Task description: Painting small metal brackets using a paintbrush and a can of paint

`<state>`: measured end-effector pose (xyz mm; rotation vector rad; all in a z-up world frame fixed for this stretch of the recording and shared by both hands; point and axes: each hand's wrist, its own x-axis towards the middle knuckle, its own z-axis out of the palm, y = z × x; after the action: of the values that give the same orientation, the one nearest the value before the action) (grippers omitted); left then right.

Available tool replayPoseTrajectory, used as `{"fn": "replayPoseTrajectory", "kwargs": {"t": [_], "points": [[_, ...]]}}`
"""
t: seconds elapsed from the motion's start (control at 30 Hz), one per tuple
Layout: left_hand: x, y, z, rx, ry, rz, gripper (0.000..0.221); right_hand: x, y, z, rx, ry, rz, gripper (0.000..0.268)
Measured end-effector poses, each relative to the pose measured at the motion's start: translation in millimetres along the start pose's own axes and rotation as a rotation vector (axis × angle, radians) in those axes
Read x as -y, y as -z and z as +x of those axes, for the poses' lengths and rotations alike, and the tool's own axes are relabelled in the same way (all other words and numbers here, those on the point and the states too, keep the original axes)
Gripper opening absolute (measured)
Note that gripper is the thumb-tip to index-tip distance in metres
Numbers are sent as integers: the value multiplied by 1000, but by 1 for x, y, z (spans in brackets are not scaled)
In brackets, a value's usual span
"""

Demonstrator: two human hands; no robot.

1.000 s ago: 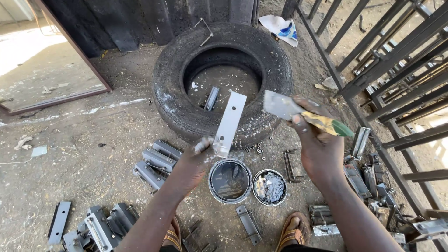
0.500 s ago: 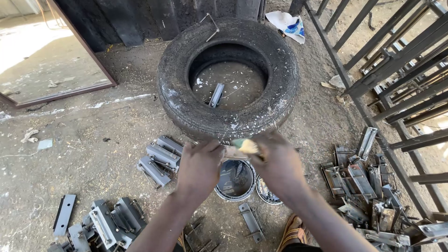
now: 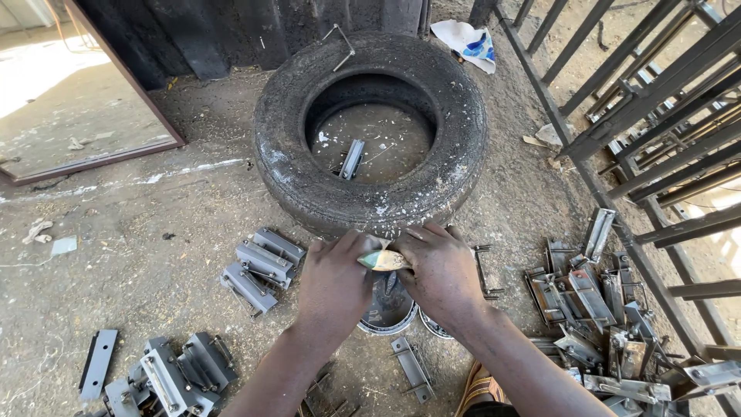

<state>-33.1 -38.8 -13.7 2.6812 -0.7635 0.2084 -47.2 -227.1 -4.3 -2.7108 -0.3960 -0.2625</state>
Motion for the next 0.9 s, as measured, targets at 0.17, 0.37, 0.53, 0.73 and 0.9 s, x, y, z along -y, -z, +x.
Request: {"fn": "replayPoseTrajectory", "kwargs": {"t": [0.17,0.37,0.53,0.73,0.9], "points": [[3,-1,-1,200,627,-767,18,8,-1,-2,-94,8,-12,20],[18,-52,-8,108,875,-1131,43,20,-11,-1,-173,67,-68,27],[2,-28,-6,10,939,-1256,41,14,-38,-8,-179,112,-117,34],[2,-41,-5,-52,979,-1362,36,15,-37,-5,-174,142,-180,33],[13,-34,7,50,1026,-1154,32,5,-31,3,-83,-23,-45,27]]}}
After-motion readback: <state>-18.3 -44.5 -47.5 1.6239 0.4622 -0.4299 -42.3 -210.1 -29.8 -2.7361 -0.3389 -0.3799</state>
